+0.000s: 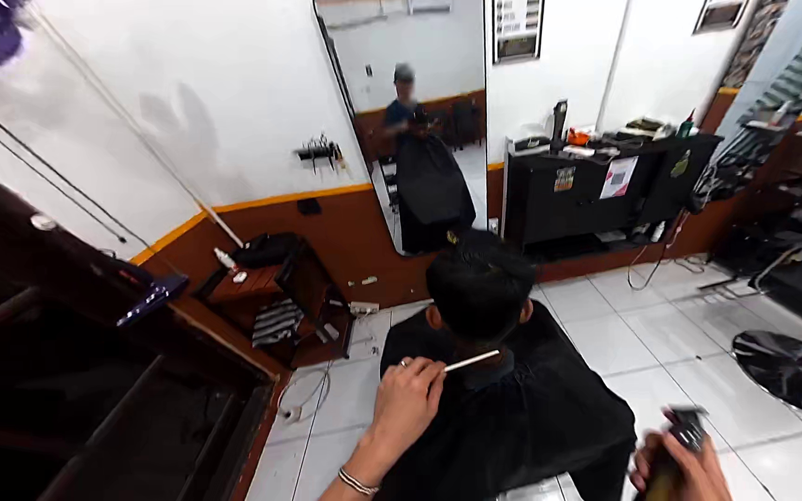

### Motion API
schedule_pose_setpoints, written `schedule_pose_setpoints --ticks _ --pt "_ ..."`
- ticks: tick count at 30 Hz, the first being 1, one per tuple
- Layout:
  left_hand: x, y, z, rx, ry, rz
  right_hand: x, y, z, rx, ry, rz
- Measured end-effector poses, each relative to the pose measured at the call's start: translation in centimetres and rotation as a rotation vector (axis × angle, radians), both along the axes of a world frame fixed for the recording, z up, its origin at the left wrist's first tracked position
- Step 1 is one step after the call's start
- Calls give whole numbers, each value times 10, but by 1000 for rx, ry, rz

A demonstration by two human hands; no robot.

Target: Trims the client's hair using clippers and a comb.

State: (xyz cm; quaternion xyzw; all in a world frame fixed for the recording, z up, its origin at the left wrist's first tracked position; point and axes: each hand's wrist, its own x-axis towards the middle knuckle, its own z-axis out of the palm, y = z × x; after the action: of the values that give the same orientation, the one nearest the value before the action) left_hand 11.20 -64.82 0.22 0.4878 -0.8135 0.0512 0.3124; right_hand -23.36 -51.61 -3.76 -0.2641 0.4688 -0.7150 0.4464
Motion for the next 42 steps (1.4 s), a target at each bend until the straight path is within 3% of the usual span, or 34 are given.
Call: schedule_pose_setpoints --ticks 5,13,17,23,28,42 --pt "-9 4 4 -49 38 33 -5 -46 3 -34 35 185" --pt "-48 41 -19 165 -20 -58 -21 -91 7 -78 96 504" --pt "-88 42 -34 190 -121 117 -16 -123 30 -120 49 791" --pt "-124 47 -51 396 -175 417 9 -155 54 166 227 1149" --pt "-127 50 -63 397 -146 442 32 -160 52 285 342 1226" --pt "-124 51 -59 513 -177 403 67 -155 47 408 267 1246"
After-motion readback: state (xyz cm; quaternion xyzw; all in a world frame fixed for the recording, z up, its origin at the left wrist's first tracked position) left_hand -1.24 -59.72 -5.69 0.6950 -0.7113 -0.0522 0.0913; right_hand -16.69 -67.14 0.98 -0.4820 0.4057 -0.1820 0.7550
